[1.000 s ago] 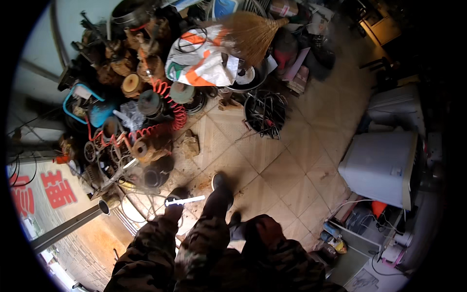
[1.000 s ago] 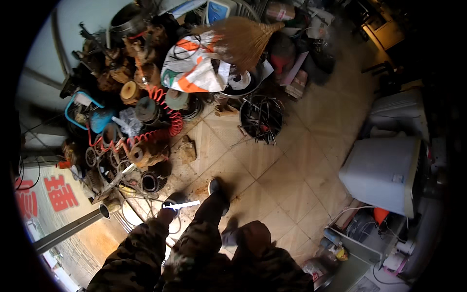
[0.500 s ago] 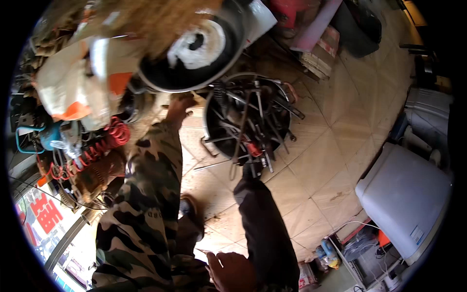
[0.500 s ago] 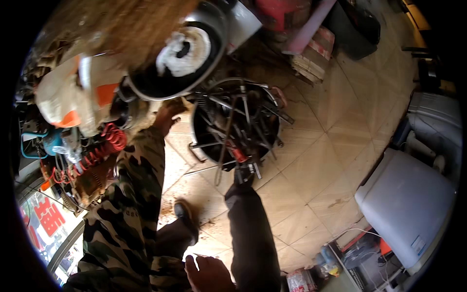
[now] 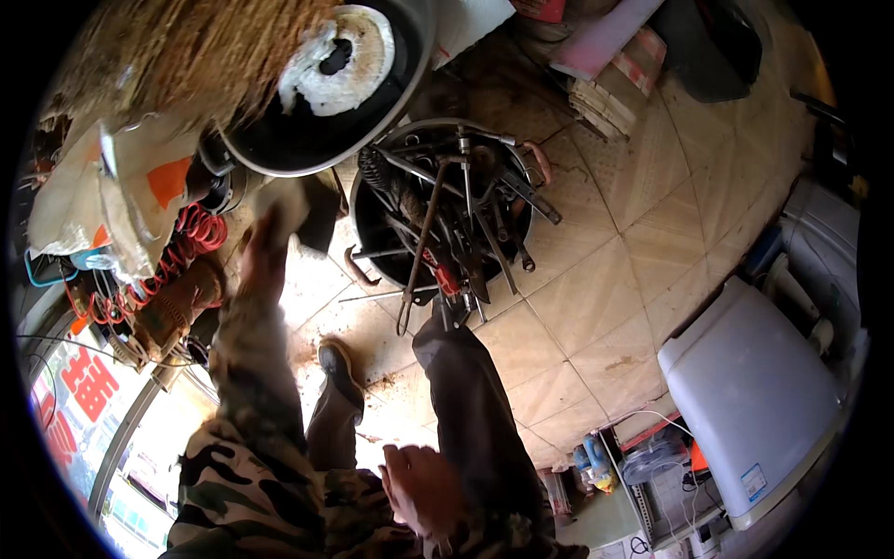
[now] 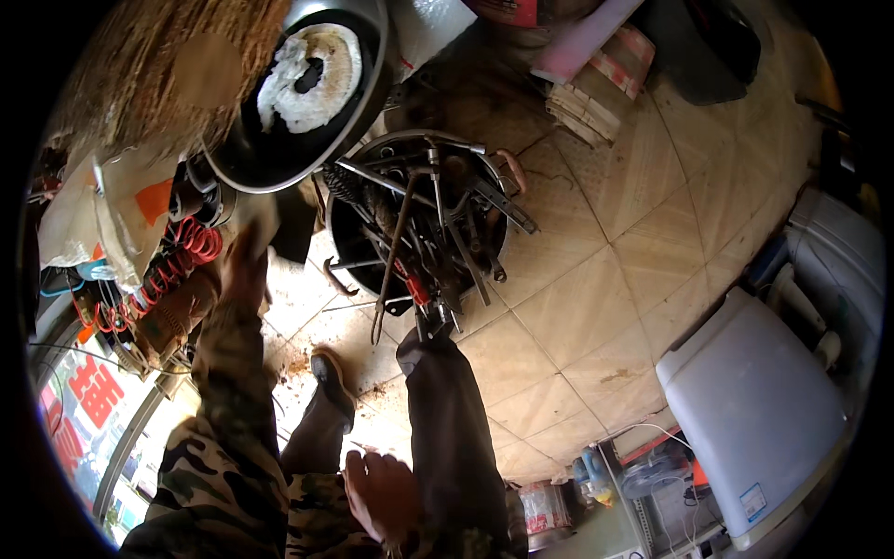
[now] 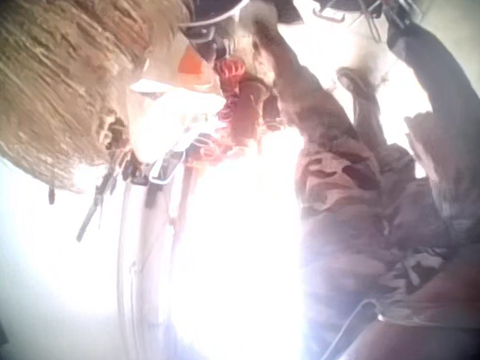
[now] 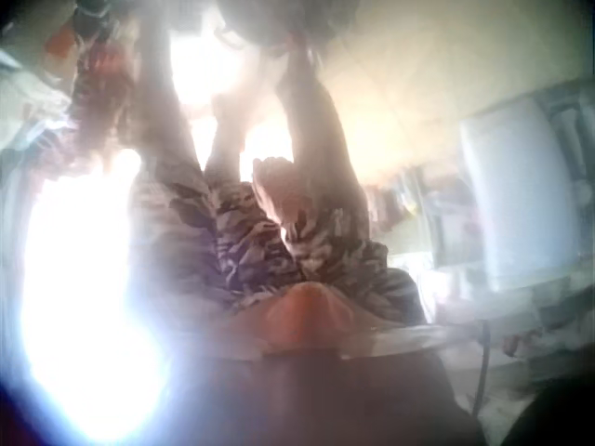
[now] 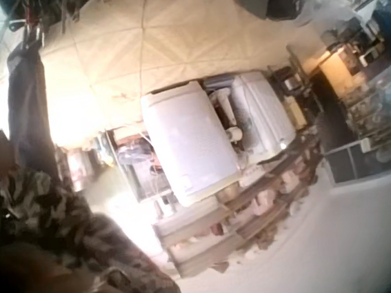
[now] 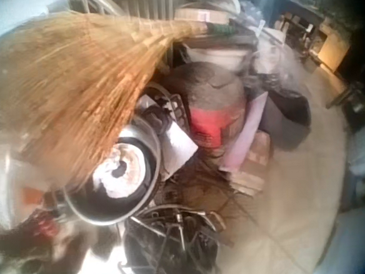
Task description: The person sits on the ground and uses a hammer and chisel to chip away at a circular metal part. They then use a wrench to tighten a bolt on the part. Finally, they use a file to smooth the edges of the part.
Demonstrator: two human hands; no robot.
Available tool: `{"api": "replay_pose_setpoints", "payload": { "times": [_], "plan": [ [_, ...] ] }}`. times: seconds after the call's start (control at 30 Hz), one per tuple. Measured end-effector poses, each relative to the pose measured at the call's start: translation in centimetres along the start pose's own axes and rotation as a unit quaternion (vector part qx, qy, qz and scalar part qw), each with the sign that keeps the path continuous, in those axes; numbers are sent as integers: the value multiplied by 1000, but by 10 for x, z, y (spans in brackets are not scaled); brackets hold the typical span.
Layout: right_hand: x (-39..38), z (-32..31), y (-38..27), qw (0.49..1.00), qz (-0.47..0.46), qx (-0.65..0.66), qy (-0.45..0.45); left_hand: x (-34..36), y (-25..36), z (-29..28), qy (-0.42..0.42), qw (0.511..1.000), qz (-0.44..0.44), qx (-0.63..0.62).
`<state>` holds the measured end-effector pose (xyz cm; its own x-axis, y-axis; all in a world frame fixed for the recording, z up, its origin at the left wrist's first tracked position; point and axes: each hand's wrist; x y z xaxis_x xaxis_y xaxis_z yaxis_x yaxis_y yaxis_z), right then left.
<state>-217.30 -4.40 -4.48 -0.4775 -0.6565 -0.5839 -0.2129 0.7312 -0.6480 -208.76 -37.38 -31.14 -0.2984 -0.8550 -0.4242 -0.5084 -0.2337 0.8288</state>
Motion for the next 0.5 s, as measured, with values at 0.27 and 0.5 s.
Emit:
{"api": "replay_pose_setpoints", "payload": {
  "times": [0.27,0.5],
  "plan": [
    [7,23,11,865,246,431,-78,-279,138,-110,-65,883,-393,-248],
    [-92,-15,0,925,-42,374,-53,-386,201,-84,-47,846,-440,-298]
  ]
}}
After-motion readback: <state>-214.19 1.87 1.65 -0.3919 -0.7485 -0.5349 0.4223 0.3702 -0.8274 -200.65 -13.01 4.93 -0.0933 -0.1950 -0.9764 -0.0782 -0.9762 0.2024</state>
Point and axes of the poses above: each hand's wrist, its own x-axis towards the middle knuckle, its own z-axis out of the palm, y = z × x, and after that the axes turned 8 degrees about y, right-handed
